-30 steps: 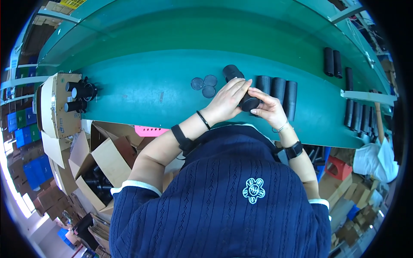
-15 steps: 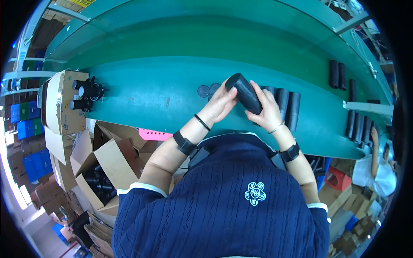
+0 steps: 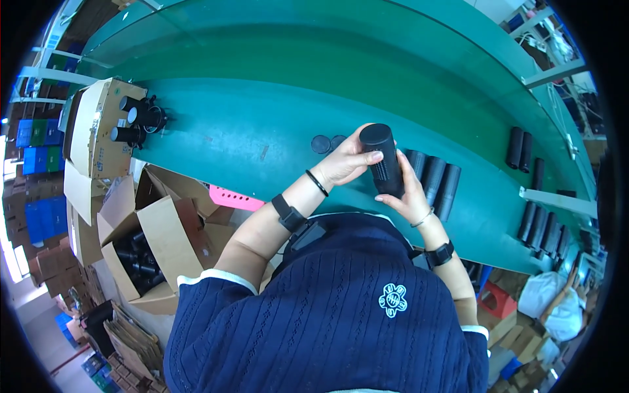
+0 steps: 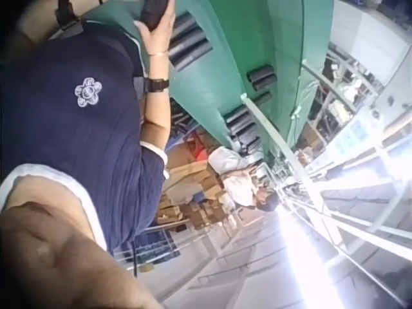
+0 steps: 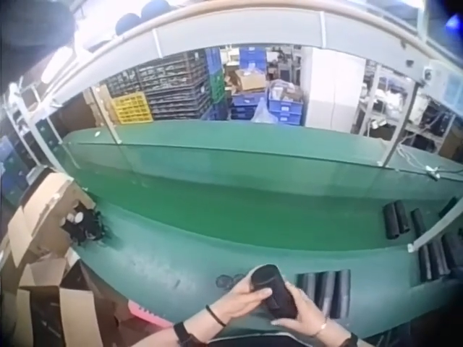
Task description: The person fits caps onto cylinders by hand, moves the capped cylinders aside, and then gathers several cylinders together to place them into a cardboard box. After filling the box, the person returns to the workstation to continue fitting caps onto the remaining cylinders.
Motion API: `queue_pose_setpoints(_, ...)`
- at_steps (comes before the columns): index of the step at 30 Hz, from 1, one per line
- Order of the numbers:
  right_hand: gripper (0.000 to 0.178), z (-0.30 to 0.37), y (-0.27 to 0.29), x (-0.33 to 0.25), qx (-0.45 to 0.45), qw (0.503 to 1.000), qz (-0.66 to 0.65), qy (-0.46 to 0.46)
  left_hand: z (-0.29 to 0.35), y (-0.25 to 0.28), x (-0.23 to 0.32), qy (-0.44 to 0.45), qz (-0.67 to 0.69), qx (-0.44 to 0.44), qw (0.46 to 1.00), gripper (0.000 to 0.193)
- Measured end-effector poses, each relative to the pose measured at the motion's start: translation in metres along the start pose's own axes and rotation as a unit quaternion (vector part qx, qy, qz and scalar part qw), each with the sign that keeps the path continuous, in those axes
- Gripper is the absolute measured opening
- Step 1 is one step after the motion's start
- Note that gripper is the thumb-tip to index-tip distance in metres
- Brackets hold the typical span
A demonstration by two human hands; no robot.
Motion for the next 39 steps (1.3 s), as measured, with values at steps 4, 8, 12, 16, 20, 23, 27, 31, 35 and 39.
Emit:
queue_pose_setpoints(4,0.043,-0.007,0.011,0.036,0.075,0.972,-0.179,-0.131,0.000,0.020,-0.021,0.069,-0.062,0.026,0.995,0.060)
queue_pose_setpoints(8,0.038,-0.016,-0.005,0.051,0.064,0.881,-0.383,-0.269,0.001,0.032,-0.045,0.106,-0.123,0.023,0.986,0.060)
queue_pose_setpoints(12,0.034,-0.012,-0.019,0.066,0.038,0.873,-0.373,-0.311,-0.003,0.035,-0.061,0.142,-0.121,-0.012,0.982,0.061)
queue_pose_setpoints(16,0.033,-0.009,-0.028,0.075,0.046,0.830,-0.428,-0.354,-0.003,0.046,-0.065,0.140,-0.137,-0.008,0.981,0.060)
queue_pose_setpoints(20,0.037,-0.004,-0.032,0.076,0.030,0.817,-0.461,-0.344,0.001,0.038,-0.060,0.096,-0.247,-0.009,0.964,0.066)
queue_pose_setpoints(23,0.040,-0.001,-0.033,0.072,0.032,0.813,-0.474,-0.338,0.003,0.028,-0.056,0.088,-0.283,-0.022,0.955,0.069)
queue_pose_setpoints(27,0.044,0.004,-0.034,0.065,0.025,0.837,-0.449,-0.312,0.007,0.025,-0.054,0.054,-0.344,-0.020,0.937,0.063)
queue_pose_setpoints(31,0.046,0.015,-0.036,0.062,0.011,0.842,-0.451,-0.297,0.014,0.018,-0.056,0.061,-0.344,-0.003,0.937,0.054)
queue_pose_setpoints(35,0.047,0.015,-0.025,0.067,0.030,0.857,-0.428,-0.284,0.014,0.011,-0.057,0.036,-0.357,-0.021,0.933,0.052)
queue_pose_setpoints(39,0.047,0.017,-0.027,0.070,-0.016,0.826,-0.470,-0.313,0.021,0.005,-0.052,-0.121,-0.498,-0.080,0.855,0.066)
Point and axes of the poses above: each hand's wrist, its own z-axis away from the middle knuckle, its own y-axis out of the back of the hand, x = y × z, the point moved 8 cm from there along -z, towards the middle knuckle, and after that the axes turned 8 degrees about x, right-handed, at the moved point
